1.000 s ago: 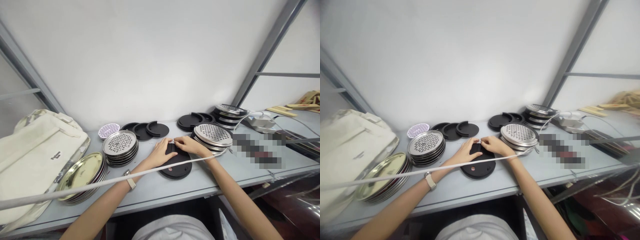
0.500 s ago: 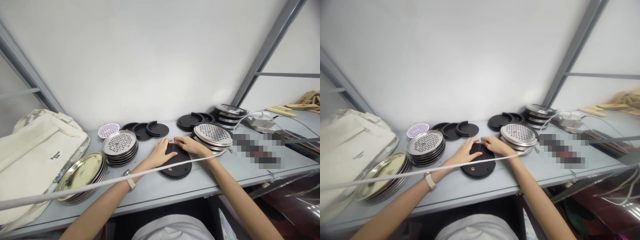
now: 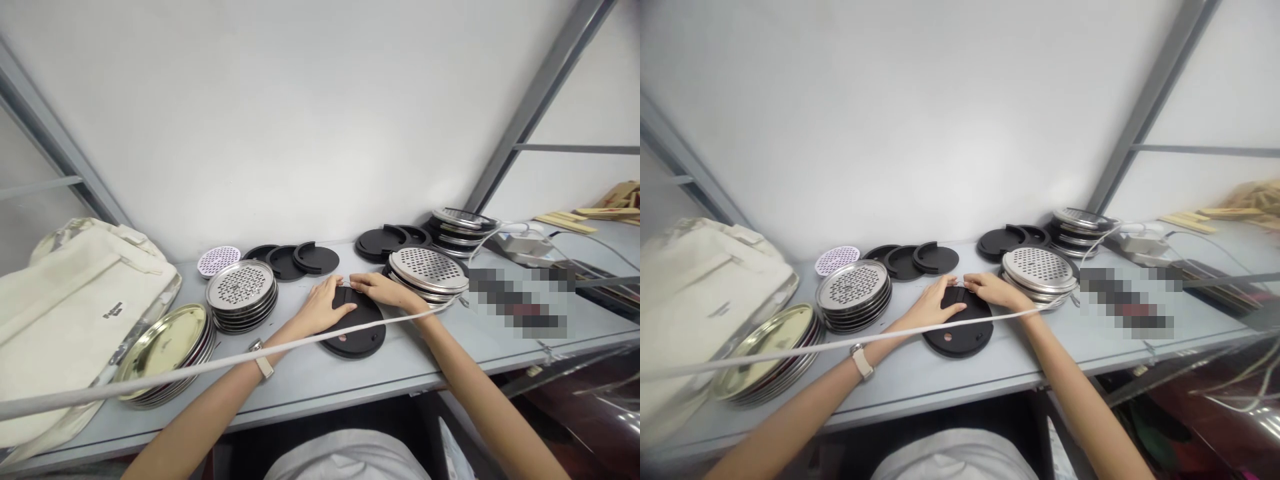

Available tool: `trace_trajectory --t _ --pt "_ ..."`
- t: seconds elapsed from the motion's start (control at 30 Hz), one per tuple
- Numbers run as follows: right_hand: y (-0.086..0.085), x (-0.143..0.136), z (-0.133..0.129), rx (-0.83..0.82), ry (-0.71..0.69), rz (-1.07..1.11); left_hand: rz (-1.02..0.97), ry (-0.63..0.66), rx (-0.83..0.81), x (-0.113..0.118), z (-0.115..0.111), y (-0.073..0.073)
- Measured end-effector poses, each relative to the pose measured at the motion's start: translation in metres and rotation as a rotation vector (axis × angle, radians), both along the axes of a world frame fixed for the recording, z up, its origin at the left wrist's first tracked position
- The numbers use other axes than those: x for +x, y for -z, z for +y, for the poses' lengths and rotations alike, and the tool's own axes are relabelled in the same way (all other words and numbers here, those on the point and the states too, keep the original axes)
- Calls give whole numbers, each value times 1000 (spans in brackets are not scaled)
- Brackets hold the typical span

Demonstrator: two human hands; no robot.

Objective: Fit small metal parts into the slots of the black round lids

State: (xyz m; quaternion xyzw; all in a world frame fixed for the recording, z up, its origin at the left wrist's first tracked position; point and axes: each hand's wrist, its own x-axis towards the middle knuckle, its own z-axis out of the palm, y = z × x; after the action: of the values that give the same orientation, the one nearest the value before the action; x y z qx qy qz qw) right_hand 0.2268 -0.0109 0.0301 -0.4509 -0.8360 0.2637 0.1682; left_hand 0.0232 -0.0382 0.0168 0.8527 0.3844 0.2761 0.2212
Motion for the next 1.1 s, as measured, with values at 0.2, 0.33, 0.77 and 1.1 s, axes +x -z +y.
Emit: trace_trajectory --t 0.2,0.33,0.77,1.1 --pt "-4 -2 -2 24 14 -30 55 -32 30 1 -3 -3" --pt "-4 -2 -3 31 10 -22 93 -43 49 2 -4 -3" --pt "0 2 -1 42 9 -16 105 -20 100 1 -4 0" --pt "-5 0 -3 48 5 -10 121 -46 90 2 -6 -4"
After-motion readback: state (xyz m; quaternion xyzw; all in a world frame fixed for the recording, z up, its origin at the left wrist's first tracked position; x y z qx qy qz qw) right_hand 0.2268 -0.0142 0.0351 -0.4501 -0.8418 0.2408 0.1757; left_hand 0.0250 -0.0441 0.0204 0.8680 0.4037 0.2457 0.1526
